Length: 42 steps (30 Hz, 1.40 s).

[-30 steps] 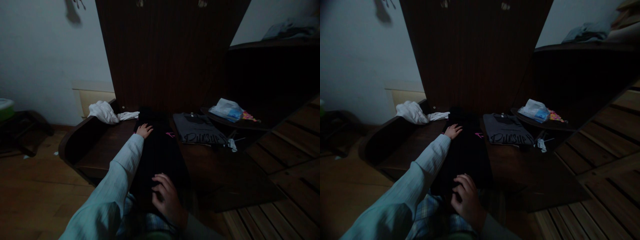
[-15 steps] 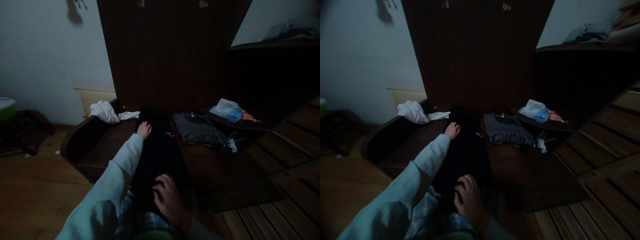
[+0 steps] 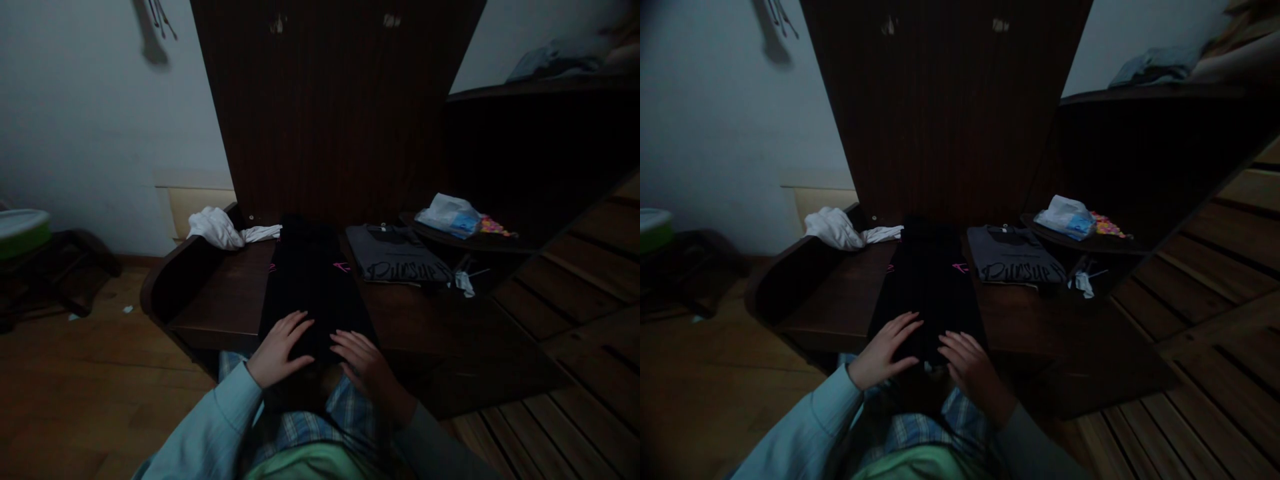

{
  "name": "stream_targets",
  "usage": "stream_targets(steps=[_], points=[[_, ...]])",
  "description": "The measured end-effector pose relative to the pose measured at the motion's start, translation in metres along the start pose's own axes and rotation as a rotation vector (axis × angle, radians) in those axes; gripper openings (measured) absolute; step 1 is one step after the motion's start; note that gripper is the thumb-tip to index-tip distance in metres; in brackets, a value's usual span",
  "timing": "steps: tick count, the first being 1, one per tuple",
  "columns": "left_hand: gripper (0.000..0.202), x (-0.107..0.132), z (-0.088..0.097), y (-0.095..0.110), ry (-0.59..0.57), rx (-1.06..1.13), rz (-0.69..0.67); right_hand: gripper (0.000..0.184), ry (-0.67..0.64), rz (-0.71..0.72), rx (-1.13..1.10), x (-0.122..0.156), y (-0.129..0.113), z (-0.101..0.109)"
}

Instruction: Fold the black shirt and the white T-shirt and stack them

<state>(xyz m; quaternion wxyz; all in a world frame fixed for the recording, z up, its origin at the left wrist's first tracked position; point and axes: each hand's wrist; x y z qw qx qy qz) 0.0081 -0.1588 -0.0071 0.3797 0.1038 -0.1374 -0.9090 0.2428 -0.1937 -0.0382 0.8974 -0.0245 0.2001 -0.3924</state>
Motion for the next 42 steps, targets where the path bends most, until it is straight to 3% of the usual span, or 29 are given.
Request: stream_targets(steps=[3, 10, 17, 27, 30, 33, 36, 39, 42], points=[[0.08, -0.002, -0.01, 0.0, -0.02, -0.076, 0.006, 0.029, 0.072, -0.007, 0.023, -0.002, -0.004, -0.005], [0.063, -0.008, -0.013, 0.005, 0.02, -0.119, 0.083, 0.021, 0.162, 0.043, -0.024, -0.007, -0.017, -0.002], [0.056, -0.007, -0.015, 0.005, 0.032, -0.136, 0.072, 0.024, 0.119, 0.045, -0.06, -0.005, -0.021, -0.005], [0.056, -0.007, -0.019, 0.003, 0.055, -0.132, 0.082, 0.039, 0.017, -0.029, 0.094, 0.035, 0.026, 0.003], [0.065, -0.005, -0.021, 0.004, 0.054, -0.159, 0.065, 0.043, -0.029, -0.01, 0.148, 0.042, 0.035, -0.002], [0.08, 0.006, -0.034, 0.003, 0.082, -0.222, 0.054, 0.046, -0.039, 0.026, 0.2, 0.044, 0.038, -0.009], [0.074, 0.026, -0.061, -0.007, 0.137, -0.302, 0.089, 0.048, 0.0, 0.016, 0.224, 0.045, 0.041, -0.019], [0.056, 0.049, -0.084, -0.031, 0.239, -0.367, 0.173, 0.045, 0.114, -0.08, 0.236, 0.045, 0.042, -0.027], [0.054, 0.066, -0.089, -0.062, 0.408, -0.422, 0.172, 0.043, 0.256, -0.19, 0.253, 0.045, 0.044, -0.03]])
Point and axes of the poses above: each hand's wrist, its own x-axis away from the middle knuckle, its own z-axis out of the back of the hand, y = z × x, and after that the axes turned 10 degrees about -y, right-handed
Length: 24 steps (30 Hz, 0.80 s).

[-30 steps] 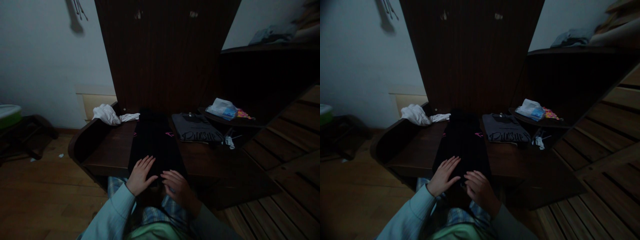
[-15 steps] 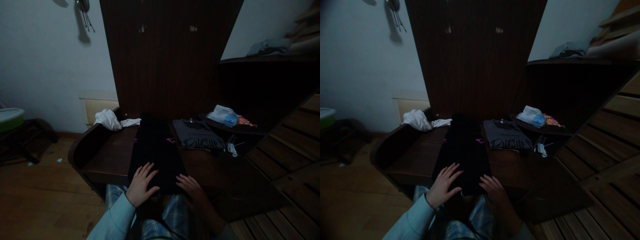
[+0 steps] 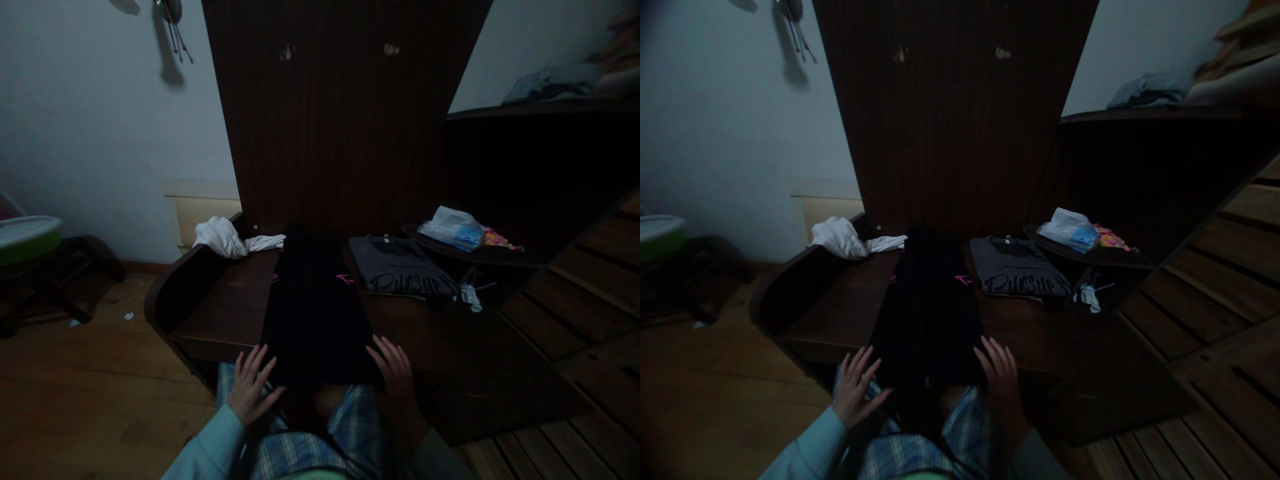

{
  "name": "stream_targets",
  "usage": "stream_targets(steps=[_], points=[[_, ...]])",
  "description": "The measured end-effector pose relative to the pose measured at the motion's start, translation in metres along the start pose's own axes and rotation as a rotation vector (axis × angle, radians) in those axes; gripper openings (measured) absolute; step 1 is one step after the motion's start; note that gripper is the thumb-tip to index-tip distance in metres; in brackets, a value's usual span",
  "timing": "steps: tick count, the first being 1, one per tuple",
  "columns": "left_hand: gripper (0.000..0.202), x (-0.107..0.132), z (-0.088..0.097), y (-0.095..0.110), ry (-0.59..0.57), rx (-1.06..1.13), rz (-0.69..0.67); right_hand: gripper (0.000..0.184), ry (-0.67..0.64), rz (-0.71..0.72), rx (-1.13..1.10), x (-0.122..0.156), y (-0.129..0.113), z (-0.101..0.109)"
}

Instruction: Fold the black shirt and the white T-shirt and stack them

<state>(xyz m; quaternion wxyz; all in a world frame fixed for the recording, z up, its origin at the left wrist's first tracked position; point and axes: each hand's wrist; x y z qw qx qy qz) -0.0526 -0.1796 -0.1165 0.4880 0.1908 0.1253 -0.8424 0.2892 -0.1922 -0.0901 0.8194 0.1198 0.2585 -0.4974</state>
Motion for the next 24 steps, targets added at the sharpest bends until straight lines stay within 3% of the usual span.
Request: stream_targets(steps=[2, 5, 10, 12, 16, 20, 24], points=[[0.055, 0.0, 0.002, -0.019, 0.092, -0.052, -0.04, 0.041, 0.034, 0.001, -0.014, 0.001, 0.002, 0.002], [0.051, -0.008, 0.011, -0.035, 0.128, -0.104, -0.102, 0.036, 0.071, 0.047, -0.056, 0.002, 0.007, 0.01], [0.045, -0.023, 0.018, -0.032, 0.181, -0.063, -0.199, 0.014, 0.111, 0.073, -0.146, -0.001, 0.011, 0.017], [0.044, -0.026, 0.02, -0.028, 0.153, -0.02, -0.237, 0.008, 0.061, 0.083, -0.214, -0.004, 0.011, 0.017], [0.046, -0.028, 0.03, -0.022, 0.022, 0.104, -0.247, 0.013, -0.014, 0.059, -0.289, -0.008, 0.009, 0.02], [0.043, -0.03, 0.042, -0.022, -0.039, 0.27, -0.206, 0.033, -0.086, 0.072, -0.264, -0.009, 0.01, 0.027], [0.04, -0.035, 0.047, -0.02, -0.074, 0.351, -0.154, 0.033, -0.147, 0.113, -0.214, -0.009, 0.01, 0.031]])
Point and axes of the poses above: each hand's wrist, its own x-axis away from the middle knuckle, its own z-axis out of the back of the hand, y = z × x, and after that the axes turned 10 degrees about -y, right-handed
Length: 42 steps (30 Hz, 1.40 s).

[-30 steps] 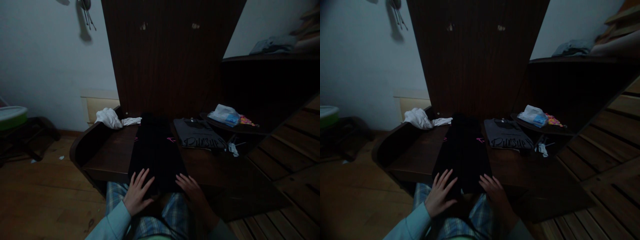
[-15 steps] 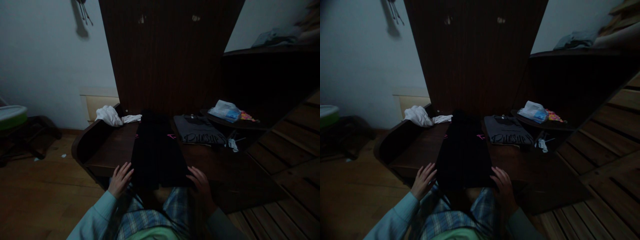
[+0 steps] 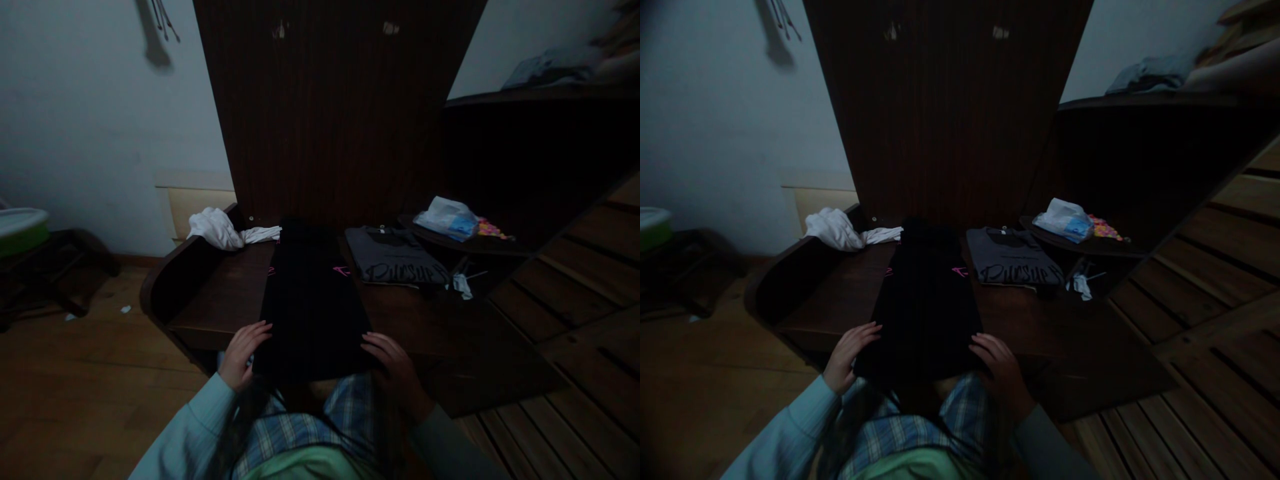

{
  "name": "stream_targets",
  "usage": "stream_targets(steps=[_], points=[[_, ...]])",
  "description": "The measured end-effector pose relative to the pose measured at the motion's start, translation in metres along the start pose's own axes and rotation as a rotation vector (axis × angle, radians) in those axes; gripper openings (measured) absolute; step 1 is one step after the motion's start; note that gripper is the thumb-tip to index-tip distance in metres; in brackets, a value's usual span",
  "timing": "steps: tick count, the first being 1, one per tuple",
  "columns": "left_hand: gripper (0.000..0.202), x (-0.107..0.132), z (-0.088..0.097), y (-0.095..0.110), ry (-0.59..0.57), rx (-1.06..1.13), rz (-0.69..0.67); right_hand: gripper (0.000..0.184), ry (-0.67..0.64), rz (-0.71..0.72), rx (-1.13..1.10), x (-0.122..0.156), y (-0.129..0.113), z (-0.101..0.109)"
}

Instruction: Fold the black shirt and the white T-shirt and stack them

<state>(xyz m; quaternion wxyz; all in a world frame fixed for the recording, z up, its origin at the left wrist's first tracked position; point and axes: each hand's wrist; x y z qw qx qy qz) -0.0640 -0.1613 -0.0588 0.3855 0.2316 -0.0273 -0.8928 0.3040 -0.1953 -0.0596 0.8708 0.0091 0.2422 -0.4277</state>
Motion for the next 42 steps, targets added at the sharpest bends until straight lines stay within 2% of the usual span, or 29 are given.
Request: stream_targets(steps=[6, 9, 12, 15, 18, 24, 32, 40, 42], points=[[0.045, 0.002, -0.008, 0.013, -0.072, -0.179, -0.066, 0.04, -0.09, 0.012, 0.068, -0.007, -0.021, 0.001], [0.055, 0.003, -0.014, 0.026, -0.123, -0.269, -0.057, 0.046, -0.173, -0.003, 0.088, -0.018, -0.039, -0.001], [0.059, -0.003, -0.017, 0.042, -0.123, -0.322, -0.057, 0.05, -0.208, 0.026, 0.093, -0.033, -0.053, -0.006], [0.057, -0.012, -0.02, 0.059, -0.118, -0.334, -0.059, 0.053, -0.186, 0.078, 0.074, -0.044, -0.062, -0.01], [0.06, -0.02, -0.026, 0.071, -0.111, -0.319, -0.036, 0.049, -0.138, 0.102, 0.045, -0.049, -0.065, -0.011], [0.066, -0.028, -0.041, 0.083, -0.094, -0.27, 0.06, 0.04, -0.109, 0.105, -0.01, -0.05, -0.069, -0.006], [0.079, -0.032, -0.033, 0.09, -0.177, -0.149, 0.086, 0.041, -0.086, 0.11, -0.065, -0.05, -0.072, -0.01], [0.069, -0.036, -0.018, 0.091, -0.113, 0.022, 0.08, 0.041, -0.09, 0.074, -0.129, -0.049, -0.071, -0.013], [0.07, -0.037, -0.016, 0.093, -0.133, 0.033, 0.084, 0.042, -0.076, 0.061, -0.145, -0.049, -0.071, -0.012]])
Point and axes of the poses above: each hand's wrist, its own x-axis away from the middle knuckle, its own z-axis out of the back of the hand, y = z × x, and after that the axes turned 10 degrees about -y, right-handed
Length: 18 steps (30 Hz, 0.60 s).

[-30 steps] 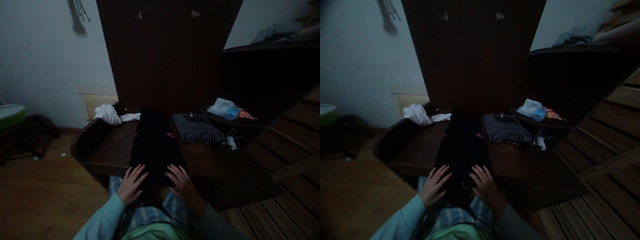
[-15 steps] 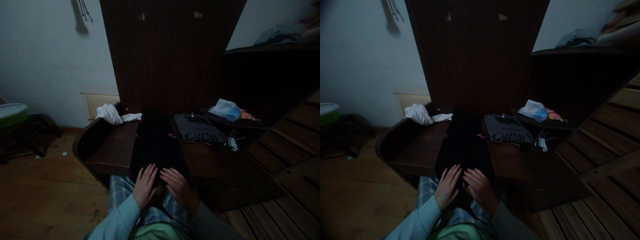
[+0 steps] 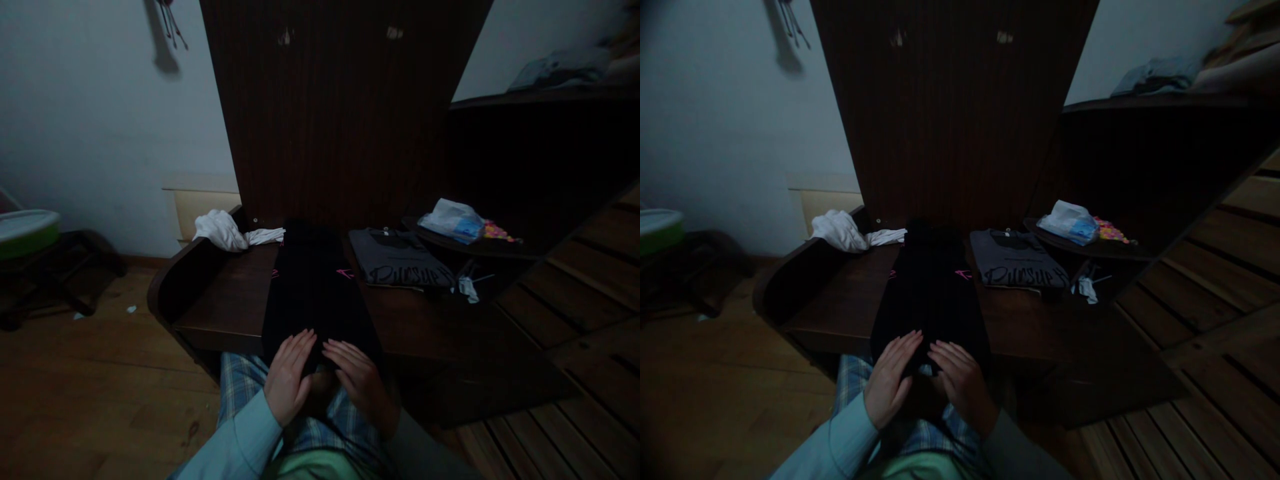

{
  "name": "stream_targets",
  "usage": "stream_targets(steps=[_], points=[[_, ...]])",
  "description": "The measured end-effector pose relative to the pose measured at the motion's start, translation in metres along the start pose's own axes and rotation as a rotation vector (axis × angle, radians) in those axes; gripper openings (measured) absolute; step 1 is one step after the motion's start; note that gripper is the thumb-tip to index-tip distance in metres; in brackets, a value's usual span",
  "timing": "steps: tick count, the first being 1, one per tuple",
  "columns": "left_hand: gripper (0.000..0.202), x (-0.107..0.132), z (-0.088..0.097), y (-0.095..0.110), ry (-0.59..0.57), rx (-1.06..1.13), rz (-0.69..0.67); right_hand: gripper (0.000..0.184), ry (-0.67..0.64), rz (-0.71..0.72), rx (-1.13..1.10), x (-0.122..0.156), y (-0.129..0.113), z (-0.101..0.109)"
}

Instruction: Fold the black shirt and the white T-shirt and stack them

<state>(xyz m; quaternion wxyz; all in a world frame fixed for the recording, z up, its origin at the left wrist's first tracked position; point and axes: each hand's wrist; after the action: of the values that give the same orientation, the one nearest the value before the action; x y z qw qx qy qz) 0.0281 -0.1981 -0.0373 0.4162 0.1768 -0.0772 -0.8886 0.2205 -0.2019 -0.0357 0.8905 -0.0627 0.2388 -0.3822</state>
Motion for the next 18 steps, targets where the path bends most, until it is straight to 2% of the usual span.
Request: stream_targets(steps=[5, 11, 14, 18], points=[[0.074, -0.002, -0.003, 0.003, -0.108, -0.018, -0.027, 0.044, 0.032, 0.001, -0.006, -0.001, 0.0, 0.0], [0.081, -0.002, 0.0, 0.002, -0.106, 0.025, -0.009, 0.037, -0.06, 0.01, -0.077, -0.002, -0.002, 0.004], [0.079, -0.004, 0.001, 0.004, -0.126, 0.01, -0.013, 0.029, -0.135, -0.007, -0.206, -0.001, -0.006, 0.016], [0.079, -0.006, -0.002, 0.007, -0.142, -0.031, -0.008, 0.025, -0.275, -0.019, -0.417, -0.01, -0.002, 0.043]])
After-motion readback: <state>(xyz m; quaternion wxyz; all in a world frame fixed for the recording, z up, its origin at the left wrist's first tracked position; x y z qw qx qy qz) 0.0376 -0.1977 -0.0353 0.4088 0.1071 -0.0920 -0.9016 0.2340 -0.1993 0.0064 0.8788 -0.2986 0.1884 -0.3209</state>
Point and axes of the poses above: each hand's wrist, its own x-axis away from the middle knuckle, its own z-axis out of the back of the hand, y = z × x, and after that the axes turned 10 degrees about -y, right-handed
